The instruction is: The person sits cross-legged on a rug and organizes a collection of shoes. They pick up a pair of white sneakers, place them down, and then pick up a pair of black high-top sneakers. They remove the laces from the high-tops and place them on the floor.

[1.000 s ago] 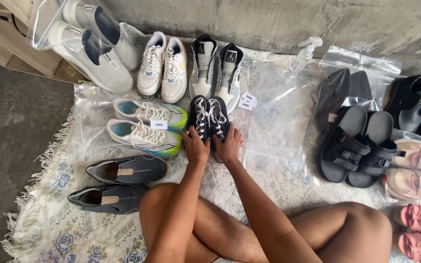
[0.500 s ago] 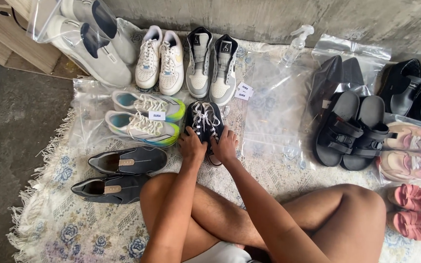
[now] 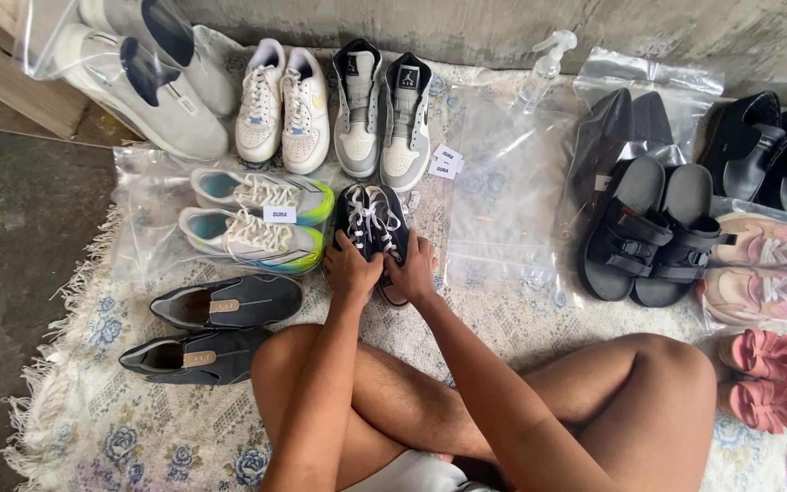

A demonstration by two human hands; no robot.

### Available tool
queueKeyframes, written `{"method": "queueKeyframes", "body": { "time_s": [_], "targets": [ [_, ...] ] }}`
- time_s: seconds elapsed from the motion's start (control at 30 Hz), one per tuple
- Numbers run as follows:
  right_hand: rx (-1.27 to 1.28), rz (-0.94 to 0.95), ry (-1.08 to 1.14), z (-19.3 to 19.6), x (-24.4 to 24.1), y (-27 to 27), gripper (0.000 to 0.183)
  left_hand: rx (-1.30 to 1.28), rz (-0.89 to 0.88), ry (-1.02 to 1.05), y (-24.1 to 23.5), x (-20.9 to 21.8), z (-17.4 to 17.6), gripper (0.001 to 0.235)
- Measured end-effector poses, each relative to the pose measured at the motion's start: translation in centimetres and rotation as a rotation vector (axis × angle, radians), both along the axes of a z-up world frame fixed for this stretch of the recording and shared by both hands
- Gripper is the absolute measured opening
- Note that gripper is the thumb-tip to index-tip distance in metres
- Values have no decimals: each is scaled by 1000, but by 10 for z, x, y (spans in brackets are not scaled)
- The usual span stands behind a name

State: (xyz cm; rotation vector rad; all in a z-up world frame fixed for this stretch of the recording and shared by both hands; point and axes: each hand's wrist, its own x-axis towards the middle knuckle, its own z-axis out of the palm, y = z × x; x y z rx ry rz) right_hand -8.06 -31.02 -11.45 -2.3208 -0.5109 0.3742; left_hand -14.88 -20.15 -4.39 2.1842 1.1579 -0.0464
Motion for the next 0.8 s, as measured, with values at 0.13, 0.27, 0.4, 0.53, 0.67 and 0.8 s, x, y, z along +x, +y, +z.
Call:
{"method": "queueKeyframes", "body": {
  "time_s": [0.13,0.27,0.4,0.53,0.67,0.8],
  "targets": [
    [2,-15,-1,-2,-1,0,90,-18,8,-7,1,5,-10,102],
    [92,3,4,-2,1,-7,95,28,21,-44,-9,10,14,122],
    [318,22,166,15,2,-20,97,219,45,-107,-12,24,18,133],
    [446,30,245,22,7,-33,92,290,100,-185,2,43,-14,130],
    [578,96,265,26,17,-47,70,309,145,-286,15,46,-47,89],
    [621,149,203,19,24,-52,59,326,122,-429,6,42,-21,58]
  ]
}}
